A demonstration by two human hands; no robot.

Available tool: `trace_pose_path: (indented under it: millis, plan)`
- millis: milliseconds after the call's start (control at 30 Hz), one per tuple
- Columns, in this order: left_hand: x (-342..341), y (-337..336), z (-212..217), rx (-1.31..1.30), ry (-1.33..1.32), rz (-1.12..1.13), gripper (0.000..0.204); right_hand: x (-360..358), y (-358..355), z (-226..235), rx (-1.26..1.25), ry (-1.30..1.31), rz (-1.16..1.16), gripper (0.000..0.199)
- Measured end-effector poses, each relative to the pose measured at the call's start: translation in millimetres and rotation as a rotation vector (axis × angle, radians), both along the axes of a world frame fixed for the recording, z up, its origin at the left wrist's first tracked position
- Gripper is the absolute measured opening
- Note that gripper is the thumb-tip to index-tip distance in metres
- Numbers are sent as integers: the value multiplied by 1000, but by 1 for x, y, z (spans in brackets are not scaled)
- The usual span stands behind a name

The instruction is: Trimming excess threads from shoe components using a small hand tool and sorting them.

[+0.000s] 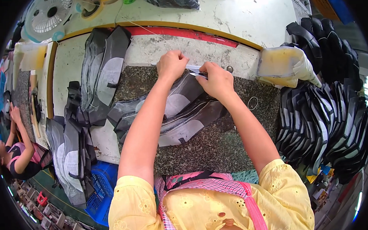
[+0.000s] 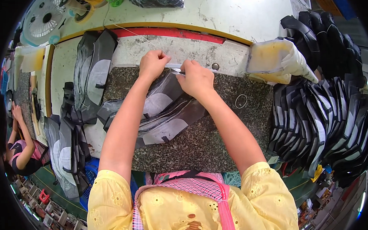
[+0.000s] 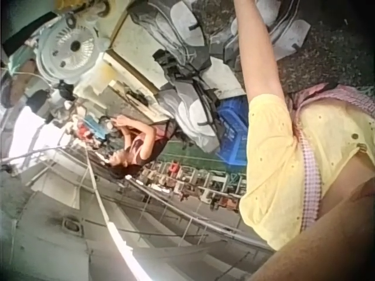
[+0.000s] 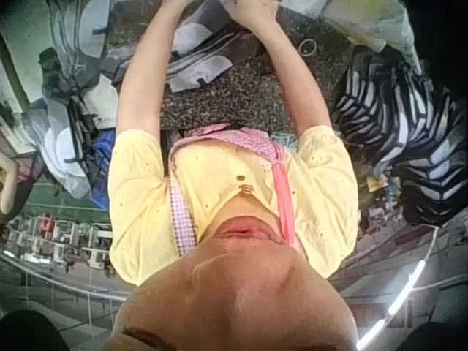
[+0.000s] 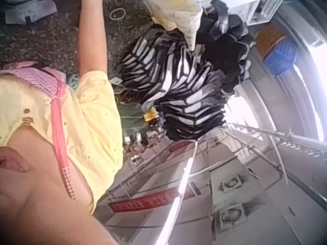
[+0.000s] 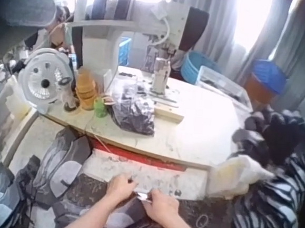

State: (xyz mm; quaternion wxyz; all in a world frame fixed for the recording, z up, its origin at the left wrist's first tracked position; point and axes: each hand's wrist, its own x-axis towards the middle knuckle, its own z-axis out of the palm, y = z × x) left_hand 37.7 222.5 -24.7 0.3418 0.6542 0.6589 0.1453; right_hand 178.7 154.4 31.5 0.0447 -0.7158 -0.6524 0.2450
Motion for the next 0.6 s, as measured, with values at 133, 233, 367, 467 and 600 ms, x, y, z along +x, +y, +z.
trace_pose_path:
  millis: [133, 233, 367, 467, 600]
  plan:
    - [-2, -3, 4, -14, -111, -18, 23, -1, 8, -1, -89, -4, 37, 26]
    - [-6, -7, 13, 5, -331, 37, 20, 5, 10, -3, -20, 25, -86, 22]
    - [5, -40, 18, 5, -740, 100, 17, 58, 4, -17, 273, 372, -341, 20]
    - [5, -57, 9, 17, -692, 120, 16, 31, 2, 15, 173, 322, -234, 25]
    - [-19, -36, 5, 263, -469, 160, 15, 21, -4, 19, -26, 123, -76, 27]
